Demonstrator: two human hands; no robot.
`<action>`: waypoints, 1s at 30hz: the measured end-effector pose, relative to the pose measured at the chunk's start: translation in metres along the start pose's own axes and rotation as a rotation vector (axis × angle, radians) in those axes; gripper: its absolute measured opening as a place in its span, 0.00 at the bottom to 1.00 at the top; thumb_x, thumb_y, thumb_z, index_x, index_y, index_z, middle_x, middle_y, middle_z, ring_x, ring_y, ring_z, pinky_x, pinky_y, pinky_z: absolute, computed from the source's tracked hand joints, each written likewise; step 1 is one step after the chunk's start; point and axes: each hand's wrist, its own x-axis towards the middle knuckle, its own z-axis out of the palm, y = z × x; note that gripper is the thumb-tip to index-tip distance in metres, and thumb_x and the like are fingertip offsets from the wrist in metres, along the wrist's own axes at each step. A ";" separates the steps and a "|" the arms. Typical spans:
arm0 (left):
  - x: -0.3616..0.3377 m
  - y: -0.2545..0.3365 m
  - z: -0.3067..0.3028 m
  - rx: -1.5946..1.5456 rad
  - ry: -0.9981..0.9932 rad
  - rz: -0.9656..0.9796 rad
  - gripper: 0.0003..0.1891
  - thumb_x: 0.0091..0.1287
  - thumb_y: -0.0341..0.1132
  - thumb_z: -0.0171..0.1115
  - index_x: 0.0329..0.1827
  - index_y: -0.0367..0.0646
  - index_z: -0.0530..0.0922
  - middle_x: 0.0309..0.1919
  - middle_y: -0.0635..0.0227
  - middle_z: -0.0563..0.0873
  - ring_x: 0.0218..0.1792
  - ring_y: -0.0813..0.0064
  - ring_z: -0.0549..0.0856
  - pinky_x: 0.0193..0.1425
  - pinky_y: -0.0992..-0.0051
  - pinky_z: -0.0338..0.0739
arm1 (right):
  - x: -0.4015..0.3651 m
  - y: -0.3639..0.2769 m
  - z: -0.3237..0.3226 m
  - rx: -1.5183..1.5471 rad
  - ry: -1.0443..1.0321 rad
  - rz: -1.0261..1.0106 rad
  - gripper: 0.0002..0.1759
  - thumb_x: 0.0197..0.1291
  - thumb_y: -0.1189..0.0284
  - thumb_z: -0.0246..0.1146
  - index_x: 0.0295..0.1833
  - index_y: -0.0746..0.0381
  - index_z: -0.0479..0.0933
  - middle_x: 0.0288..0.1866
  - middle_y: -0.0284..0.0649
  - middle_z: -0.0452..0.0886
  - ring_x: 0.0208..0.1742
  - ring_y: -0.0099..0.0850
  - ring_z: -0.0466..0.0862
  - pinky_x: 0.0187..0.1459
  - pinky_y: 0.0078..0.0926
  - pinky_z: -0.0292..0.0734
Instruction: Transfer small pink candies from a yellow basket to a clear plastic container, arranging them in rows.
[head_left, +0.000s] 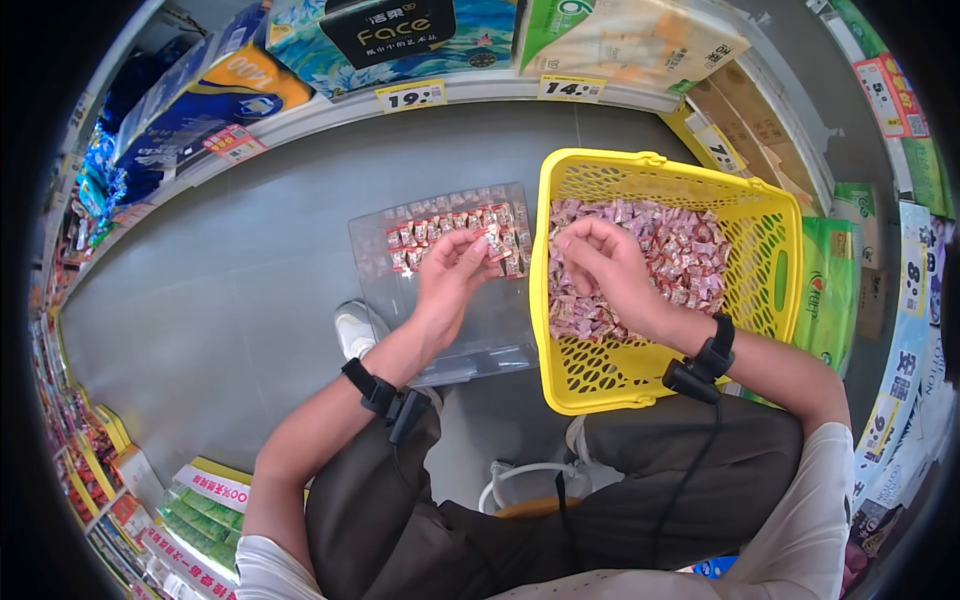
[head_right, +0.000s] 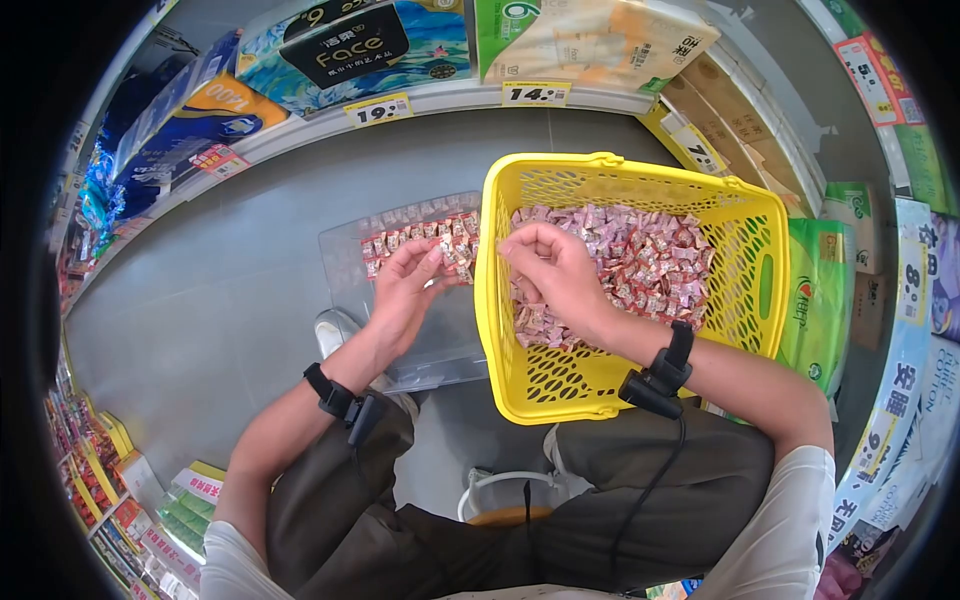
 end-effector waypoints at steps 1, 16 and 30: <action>0.003 -0.009 -0.006 0.057 0.115 -0.023 0.05 0.76 0.32 0.61 0.51 0.46 0.79 0.39 0.72 0.86 0.42 0.78 0.85 0.53 0.70 0.82 | 0.003 0.004 -0.004 0.014 0.021 0.032 0.08 0.70 0.69 0.65 0.45 0.64 0.79 0.29 0.30 0.78 0.21 0.15 0.72 0.22 0.15 0.64; 0.047 -0.111 -0.063 0.482 0.386 -0.087 0.06 0.73 0.34 0.66 0.48 0.45 0.79 0.35 0.75 0.84 0.31 0.84 0.80 0.32 0.82 0.72 | 0.011 0.041 -0.041 -0.010 0.192 0.227 0.09 0.70 0.68 0.64 0.46 0.63 0.78 0.27 0.31 0.77 0.22 0.19 0.72 0.23 0.18 0.63; 0.036 -0.115 -0.067 0.519 0.481 -0.104 0.14 0.72 0.27 0.64 0.59 0.35 0.79 0.43 0.66 0.86 0.40 0.78 0.84 0.46 0.77 0.81 | 0.015 0.069 -0.072 -0.170 0.203 0.354 0.11 0.67 0.68 0.65 0.46 0.65 0.78 0.29 0.32 0.79 0.22 0.19 0.73 0.25 0.20 0.69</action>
